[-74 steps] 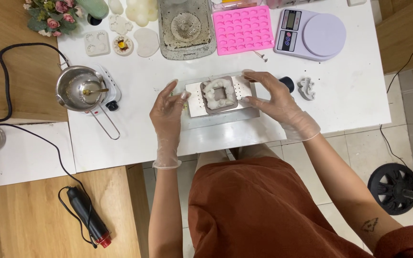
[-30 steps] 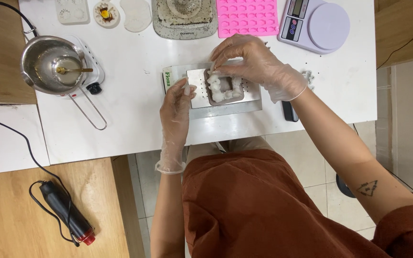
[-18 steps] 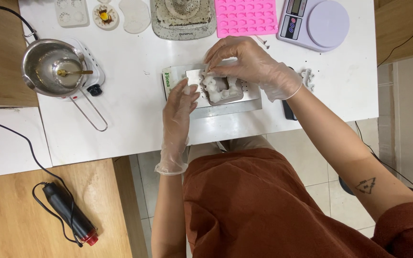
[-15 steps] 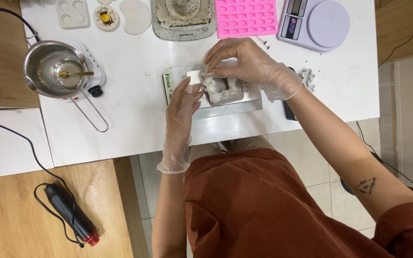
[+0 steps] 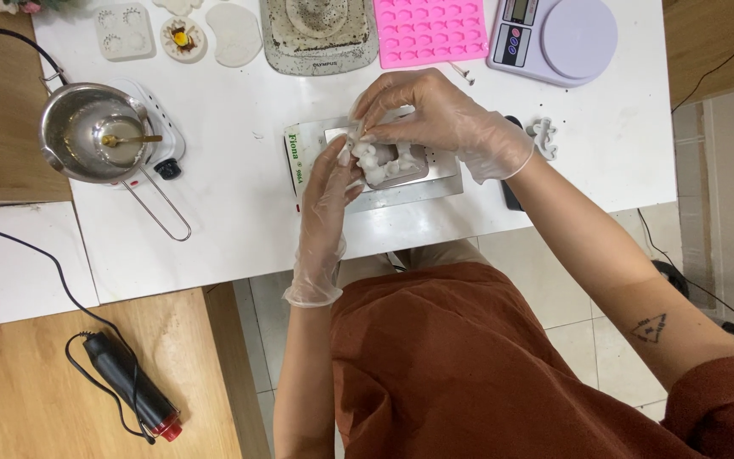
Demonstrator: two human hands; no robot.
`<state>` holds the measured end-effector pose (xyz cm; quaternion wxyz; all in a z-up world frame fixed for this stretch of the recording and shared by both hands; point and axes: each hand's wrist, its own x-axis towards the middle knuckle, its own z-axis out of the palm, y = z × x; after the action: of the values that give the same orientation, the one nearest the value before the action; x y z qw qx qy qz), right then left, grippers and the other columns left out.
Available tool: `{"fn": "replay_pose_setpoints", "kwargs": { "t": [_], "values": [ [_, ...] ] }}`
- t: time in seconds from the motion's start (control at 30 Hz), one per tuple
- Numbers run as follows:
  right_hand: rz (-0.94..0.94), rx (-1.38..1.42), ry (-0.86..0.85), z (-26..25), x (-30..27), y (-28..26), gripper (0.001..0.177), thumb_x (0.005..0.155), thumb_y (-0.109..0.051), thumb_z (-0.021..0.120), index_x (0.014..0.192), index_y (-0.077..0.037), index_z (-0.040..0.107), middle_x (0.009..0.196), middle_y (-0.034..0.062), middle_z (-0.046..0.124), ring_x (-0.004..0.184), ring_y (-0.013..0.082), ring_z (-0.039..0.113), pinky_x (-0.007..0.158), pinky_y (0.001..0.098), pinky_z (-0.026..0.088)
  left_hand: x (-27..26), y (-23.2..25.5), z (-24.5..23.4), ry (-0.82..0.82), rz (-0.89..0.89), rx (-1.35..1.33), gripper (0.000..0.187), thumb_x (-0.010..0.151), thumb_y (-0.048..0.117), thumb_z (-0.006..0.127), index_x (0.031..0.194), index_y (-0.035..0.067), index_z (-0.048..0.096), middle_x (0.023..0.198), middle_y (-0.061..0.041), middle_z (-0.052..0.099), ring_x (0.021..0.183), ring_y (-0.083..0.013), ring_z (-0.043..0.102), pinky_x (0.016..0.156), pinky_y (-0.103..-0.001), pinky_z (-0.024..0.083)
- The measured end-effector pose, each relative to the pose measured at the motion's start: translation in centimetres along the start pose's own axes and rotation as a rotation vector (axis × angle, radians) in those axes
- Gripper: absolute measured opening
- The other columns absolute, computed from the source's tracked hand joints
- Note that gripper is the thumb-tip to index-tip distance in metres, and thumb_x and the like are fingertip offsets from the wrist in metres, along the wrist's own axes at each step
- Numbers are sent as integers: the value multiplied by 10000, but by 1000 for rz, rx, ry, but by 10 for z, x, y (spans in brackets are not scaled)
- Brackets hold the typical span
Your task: Applying heat to a candle mold and checking its temperature using an infrared thermometer.
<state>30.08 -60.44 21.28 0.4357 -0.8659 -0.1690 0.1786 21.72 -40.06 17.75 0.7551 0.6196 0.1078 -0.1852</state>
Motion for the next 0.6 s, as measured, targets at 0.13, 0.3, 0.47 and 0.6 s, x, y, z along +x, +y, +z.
{"fn": "replay_pose_setpoints", "kwargs": {
  "t": [0.13, 0.3, 0.47, 0.6],
  "values": [
    [-26, -1, -4, 0, 0, 0, 150, 824, -210, 815, 944, -120, 804, 1161, 15, 744, 1068, 183, 712, 1036, 368, 552, -1, 2, 1, -1, -12, -6, 527, 1017, 396, 547, 1465, 119, 536, 1333, -89, 625, 1138, -171, 635, 965, -328, 535],
    [-12, 46, -6, -1, -2, -7, 156, 841, -217, 805, 955, -111, 799, 1165, 20, 744, 1082, 187, 713, 1046, 370, 544, -1, 0, 1, 3, -25, 12, 511, 1018, 381, 549, 1457, 121, 548, 1330, -74, 635, 1133, -166, 633, 972, -322, 524],
    [-58, 30, -6, 0, 1, 0, 152, 856, -216, 795, 961, -106, 797, 1164, 26, 754, 1094, 193, 718, 1049, 372, 548, 4, -9, 1, 12, -24, 5, 502, 1016, 369, 550, 1452, 120, 544, 1364, -64, 637, 1154, -153, 637, 972, -312, 527],
    [-9, 29, -37, -1, 4, -2, 151, 851, -229, 792, 951, -117, 796, 1166, 25, 751, 1062, 192, 724, 993, 362, 581, 9, -20, -2, 4, -28, -41, 526, 1011, 356, 568, 1476, 114, 523, 1382, -83, 625, 1174, -161, 621, 969, -318, 522]
  ]
}}
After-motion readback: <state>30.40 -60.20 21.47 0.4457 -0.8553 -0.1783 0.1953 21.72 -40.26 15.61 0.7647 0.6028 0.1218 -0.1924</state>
